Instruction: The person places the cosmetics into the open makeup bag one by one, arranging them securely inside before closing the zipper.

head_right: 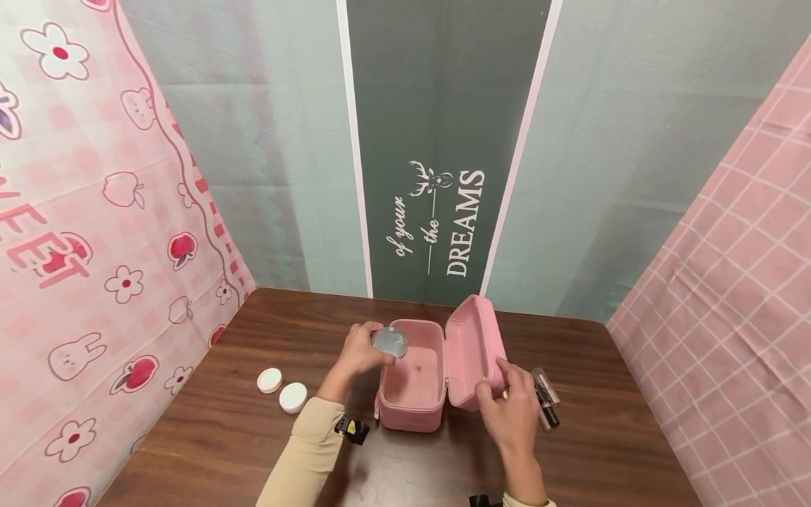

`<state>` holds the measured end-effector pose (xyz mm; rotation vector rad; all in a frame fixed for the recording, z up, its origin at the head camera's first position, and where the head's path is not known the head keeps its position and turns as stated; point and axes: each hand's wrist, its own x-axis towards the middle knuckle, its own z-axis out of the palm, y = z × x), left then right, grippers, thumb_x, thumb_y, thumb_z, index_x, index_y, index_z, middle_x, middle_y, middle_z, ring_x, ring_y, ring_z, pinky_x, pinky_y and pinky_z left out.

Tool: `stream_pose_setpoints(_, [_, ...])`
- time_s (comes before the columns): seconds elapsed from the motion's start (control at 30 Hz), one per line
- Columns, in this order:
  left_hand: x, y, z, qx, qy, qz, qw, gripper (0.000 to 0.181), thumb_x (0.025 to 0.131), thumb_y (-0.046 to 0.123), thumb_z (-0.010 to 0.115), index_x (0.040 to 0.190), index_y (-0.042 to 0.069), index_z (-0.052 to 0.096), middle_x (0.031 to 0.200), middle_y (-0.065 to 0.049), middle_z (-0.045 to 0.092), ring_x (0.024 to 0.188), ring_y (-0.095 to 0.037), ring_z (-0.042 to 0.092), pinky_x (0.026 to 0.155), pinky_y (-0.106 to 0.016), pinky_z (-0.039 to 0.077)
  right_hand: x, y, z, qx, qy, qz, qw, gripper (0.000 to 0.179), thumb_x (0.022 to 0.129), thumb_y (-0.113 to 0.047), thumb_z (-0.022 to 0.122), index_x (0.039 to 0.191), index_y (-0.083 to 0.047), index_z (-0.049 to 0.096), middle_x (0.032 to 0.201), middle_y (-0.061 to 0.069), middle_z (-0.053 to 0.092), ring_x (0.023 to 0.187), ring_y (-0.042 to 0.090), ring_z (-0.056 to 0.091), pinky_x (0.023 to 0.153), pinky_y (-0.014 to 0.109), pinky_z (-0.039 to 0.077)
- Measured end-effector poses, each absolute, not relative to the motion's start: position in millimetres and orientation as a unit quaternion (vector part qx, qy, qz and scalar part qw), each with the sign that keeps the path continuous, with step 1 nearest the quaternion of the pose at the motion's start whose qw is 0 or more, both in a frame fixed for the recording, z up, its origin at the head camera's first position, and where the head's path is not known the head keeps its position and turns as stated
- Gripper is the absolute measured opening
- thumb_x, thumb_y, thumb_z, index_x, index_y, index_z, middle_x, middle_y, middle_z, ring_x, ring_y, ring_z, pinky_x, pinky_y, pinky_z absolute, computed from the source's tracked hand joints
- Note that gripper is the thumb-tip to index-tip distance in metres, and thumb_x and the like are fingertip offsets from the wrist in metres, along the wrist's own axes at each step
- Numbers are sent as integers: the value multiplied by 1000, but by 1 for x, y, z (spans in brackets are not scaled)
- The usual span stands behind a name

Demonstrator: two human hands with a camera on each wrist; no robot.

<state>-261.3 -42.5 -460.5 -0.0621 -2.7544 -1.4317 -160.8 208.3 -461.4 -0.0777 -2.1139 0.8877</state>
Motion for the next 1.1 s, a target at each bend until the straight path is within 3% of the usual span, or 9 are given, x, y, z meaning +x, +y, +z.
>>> stream_pose_setpoints(0.27, [-265, -34, -452, 5, -890, -456, 9, 79, 54, 11, 94, 124, -4, 64, 112, -21, 58, 103, -36, 54, 88, -48, 52, -159, 208, -462, -36, -839, 365, 402, 38, 71, -5, 70, 107, 8, 72, 101, 29, 69, 89, 42, 65, 74, 12, 35])
stream_pose_setpoints(0.67, [-275, -25, -453, -14, -898, -439, -9, 73, 53, 9, 96, 117, -6, 66, 108, -20, 60, 96, -30, 56, 89, -42, 52, -154, 210, -454, -51, -857, 358, 366, 39, 72, -4, 72, 109, 8, 72, 91, 22, 67, 81, 22, 55, 71, 6, 32])
stream_pose_setpoints(0.83, [-278, -16, -449, -10, -902, -432, -23, 68, 51, 9, 95, 110, -6, 67, 102, -18, 66, 89, -26, 58, 87, -39, 55, -152, 214, -451, -60, -866, 357, 345, 39, 74, -6, 69, 110, 7, 71, 91, 22, 66, 81, 27, 55, 71, 11, 30])
stream_pose_setpoints(0.93, [-281, -10, -448, -11, -904, -425, -37, 69, 51, 9, 96, 111, -7, 67, 102, -17, 68, 88, -25, 58, 87, -38, 55, -151, 215, -449, -68, -872, 359, 327, 39, 76, -7, 68, 112, 7, 70, 95, 24, 67, 84, 33, 58, 72, 18, 35])
stream_pose_setpoints(1.1, [-283, -3, -450, -6, -909, -413, -52, 71, 53, 10, 96, 115, -7, 65, 103, -17, 66, 90, -24, 56, 88, -38, 54, -150, 215, -446, -72, -884, 356, 293, 44, 78, -9, 67, 119, 8, 66, 103, 27, 67, 94, 41, 62, 77, 42, 46])
